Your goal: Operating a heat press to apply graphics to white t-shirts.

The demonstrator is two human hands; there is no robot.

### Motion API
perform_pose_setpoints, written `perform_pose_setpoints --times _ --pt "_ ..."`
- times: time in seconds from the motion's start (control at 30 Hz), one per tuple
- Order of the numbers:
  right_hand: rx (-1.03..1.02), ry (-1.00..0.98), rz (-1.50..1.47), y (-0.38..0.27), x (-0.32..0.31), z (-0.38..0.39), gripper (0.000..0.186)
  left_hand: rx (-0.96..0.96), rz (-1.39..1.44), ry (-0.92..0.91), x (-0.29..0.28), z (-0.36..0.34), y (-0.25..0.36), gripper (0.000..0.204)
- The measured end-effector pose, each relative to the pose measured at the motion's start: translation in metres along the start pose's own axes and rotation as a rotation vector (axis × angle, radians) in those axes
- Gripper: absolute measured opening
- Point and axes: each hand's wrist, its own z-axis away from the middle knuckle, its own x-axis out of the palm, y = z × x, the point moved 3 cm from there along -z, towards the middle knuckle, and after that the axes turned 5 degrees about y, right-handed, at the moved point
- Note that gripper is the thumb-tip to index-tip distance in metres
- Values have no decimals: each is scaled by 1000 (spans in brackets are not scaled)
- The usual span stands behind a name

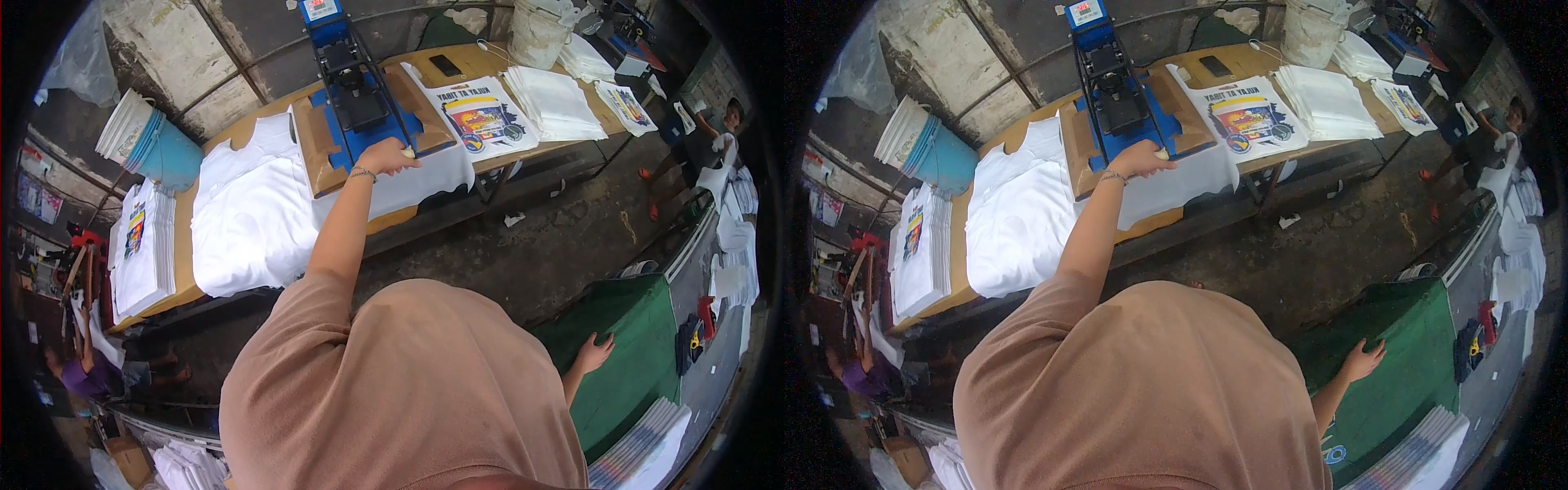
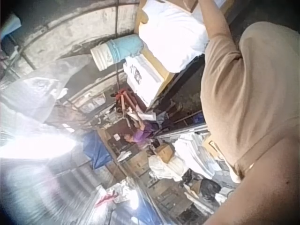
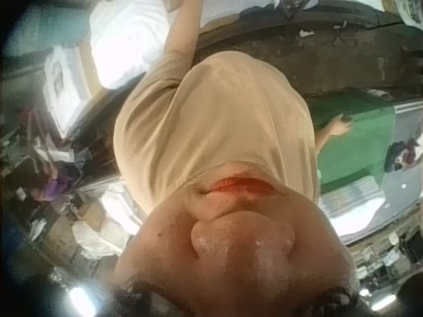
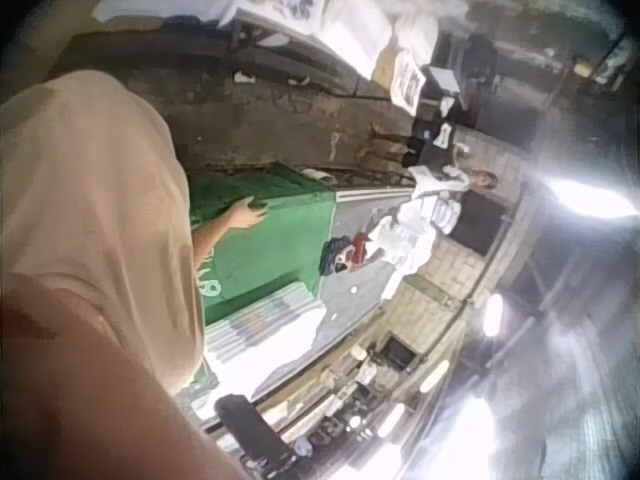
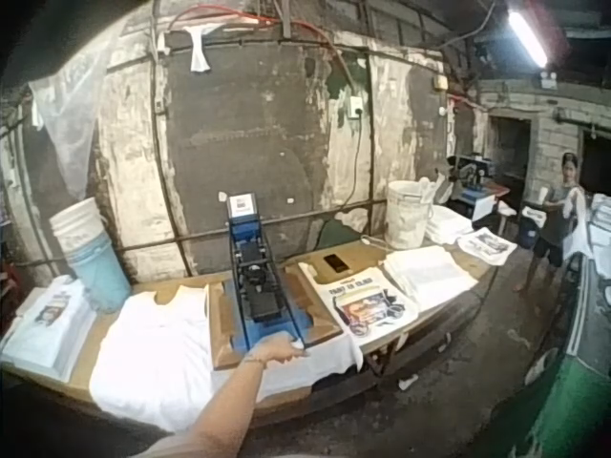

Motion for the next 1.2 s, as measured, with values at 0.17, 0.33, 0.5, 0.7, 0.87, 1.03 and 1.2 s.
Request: perform_pose_setpoints --times 0.17,0.33,0.5,0.7,0.87,1.03,1.2 --pt "-9 18 -12 0 1 0 57 -7 -29 -10 -2 3 3 44" --pt "6 10 -15 0 1 1 58 -3 -7 0 -1 3 3 44" --pt "5 4 -9 1 0 1 59 -5 -19 -7 0 0 0 43" --pt "1 7 -17 1 2 0 59 -1 -12 0 1 -1 -1 43" --pt "17 -8 -15 1 1 0 59 1 -8 12 0 0 0 44" --pt "24 -24 -14 -1 -1 0 59 -13 -24 -3 -1 0 0 44" --pt "20 -21 -14 -2 -2 1 59 -7 -19 1 0 0 0 45"
